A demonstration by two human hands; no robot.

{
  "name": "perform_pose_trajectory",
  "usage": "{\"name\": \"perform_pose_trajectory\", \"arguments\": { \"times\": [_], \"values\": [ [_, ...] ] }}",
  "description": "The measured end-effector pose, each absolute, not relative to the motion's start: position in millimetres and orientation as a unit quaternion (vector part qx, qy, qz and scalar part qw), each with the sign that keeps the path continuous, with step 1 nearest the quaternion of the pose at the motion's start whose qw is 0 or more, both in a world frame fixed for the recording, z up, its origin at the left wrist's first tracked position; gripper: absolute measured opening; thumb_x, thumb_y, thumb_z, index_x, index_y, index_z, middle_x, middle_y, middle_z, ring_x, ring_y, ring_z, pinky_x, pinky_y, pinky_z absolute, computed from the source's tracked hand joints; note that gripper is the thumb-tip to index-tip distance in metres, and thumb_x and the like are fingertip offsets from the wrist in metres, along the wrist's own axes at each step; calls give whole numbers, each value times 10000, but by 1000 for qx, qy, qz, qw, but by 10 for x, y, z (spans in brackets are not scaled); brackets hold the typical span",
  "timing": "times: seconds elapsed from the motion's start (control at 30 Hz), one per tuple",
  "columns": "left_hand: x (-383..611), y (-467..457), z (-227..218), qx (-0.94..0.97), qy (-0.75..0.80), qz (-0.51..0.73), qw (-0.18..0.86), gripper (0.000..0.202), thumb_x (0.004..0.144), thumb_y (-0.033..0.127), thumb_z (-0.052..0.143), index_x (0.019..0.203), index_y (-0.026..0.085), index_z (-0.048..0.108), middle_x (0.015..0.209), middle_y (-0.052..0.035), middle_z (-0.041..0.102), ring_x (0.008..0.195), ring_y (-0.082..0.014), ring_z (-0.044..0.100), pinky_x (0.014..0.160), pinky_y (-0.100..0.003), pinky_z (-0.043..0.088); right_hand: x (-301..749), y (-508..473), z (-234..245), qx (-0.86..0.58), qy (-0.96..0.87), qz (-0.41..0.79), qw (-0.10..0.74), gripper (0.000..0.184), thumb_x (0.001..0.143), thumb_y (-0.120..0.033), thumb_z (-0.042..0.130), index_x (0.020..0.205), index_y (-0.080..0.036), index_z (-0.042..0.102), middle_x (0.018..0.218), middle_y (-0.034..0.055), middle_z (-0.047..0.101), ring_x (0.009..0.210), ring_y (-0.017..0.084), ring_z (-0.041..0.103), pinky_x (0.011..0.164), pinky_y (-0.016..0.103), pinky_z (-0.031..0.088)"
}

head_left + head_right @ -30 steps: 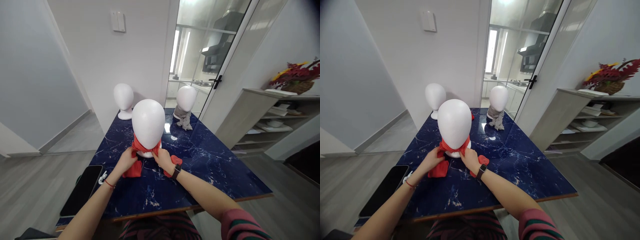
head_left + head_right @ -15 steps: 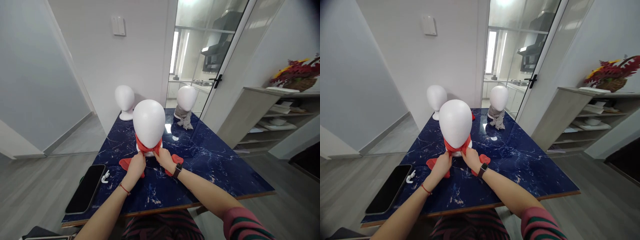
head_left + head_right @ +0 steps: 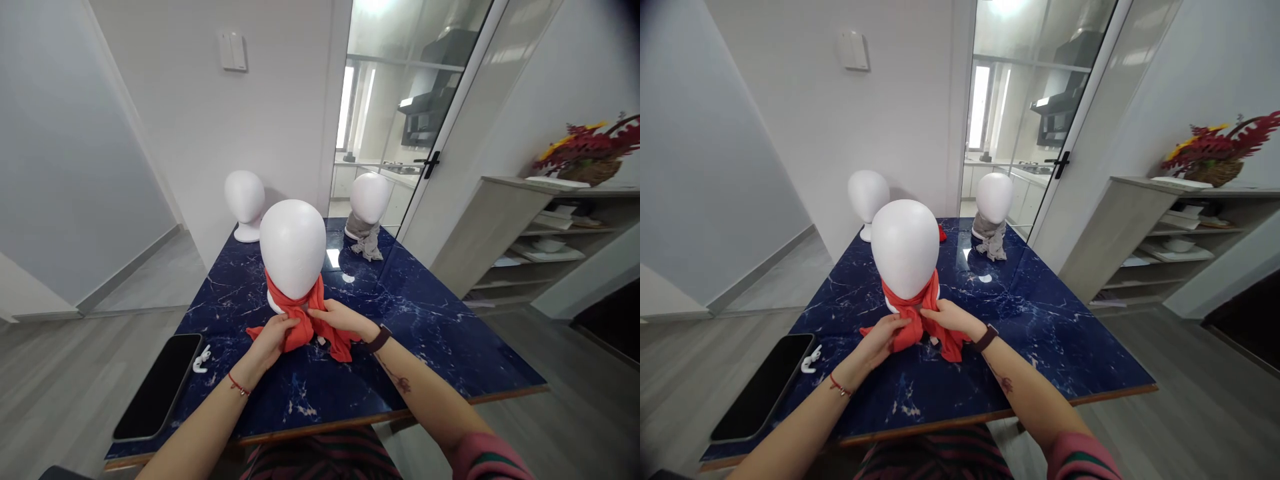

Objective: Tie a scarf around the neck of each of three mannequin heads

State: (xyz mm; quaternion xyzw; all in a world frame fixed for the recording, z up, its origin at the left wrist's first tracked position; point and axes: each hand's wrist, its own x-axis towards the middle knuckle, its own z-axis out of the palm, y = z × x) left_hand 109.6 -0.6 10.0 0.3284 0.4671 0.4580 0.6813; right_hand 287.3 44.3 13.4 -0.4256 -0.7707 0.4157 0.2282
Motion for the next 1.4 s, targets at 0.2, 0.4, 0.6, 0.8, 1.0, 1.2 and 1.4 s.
{"name": "perform_pose_trajectory", "arguments": {
  "times": [0.2,0.4,0.6,0.8,1.0,1.2,1.4],
  "values": [
    [1101,-104,227,270,443,476,710,183,747,244,622,873,123,676,832,-105,717,760,-199,670,770,-323,515,2863,344,195,-477,-798,276,245,535,897,-558,409,526,-176,449,533,7,473,533,113,449,560,243,349],
    [1093,-171,240,209,421,467,749,135,775,231,523,740,155,629,627,-20,635,525,-127,577,543,-255,494,2725,322,92,-469,-671,491,299,408,859,-518,498,688,-153,560,621,14,587,578,136,554,556,242,431],
    [1090,-195,237,303,445,457,708,84,723,201,608,730,129,651,670,-21,636,615,-113,566,560,-212,470,2636,312,35,-372,-482,720,334,289,751,-403,682,879,-146,645,812,30,677,721,139,623,713,279,512],
    [1121,-211,175,377,459,394,702,303,705,419,711,682,122,658,712,-33,619,669,-97,536,627,-202,474,2602,295,57,-338,-407,774,349,317,793,-442,657,897,-142,650,817,44,686,711,124,628,728,265,515],
    [1064,-197,179,422,473,353,688,261,675,372,745,763,135,680,666,14,557,634,-72,502,687,-220,491,2599,227,87,-284,-487,760,323,460,610,-288,817,1006,-115,659,985,83,696,864,172,650,839,317,495],
    [890,-181,298,496,434,230,716,390,687,379,745,981,131,680,869,-65,676,783,-135,631,748,-268,492,2669,269,119,-305,-485,764,297,445,582,-270,822,970,-107,678,987,84,701,809,154,649,808,303,498],
    [815,-119,309,555,471,209,652,517,724,434,694,1145,136,654,679,-51,696,651,-149,637,622,-252,456,2809,365,116,-325,-518,749,256,452,589,-313,818,961,-103,671,890,66,703,681,132,638,663,262,510]
  ]
}}
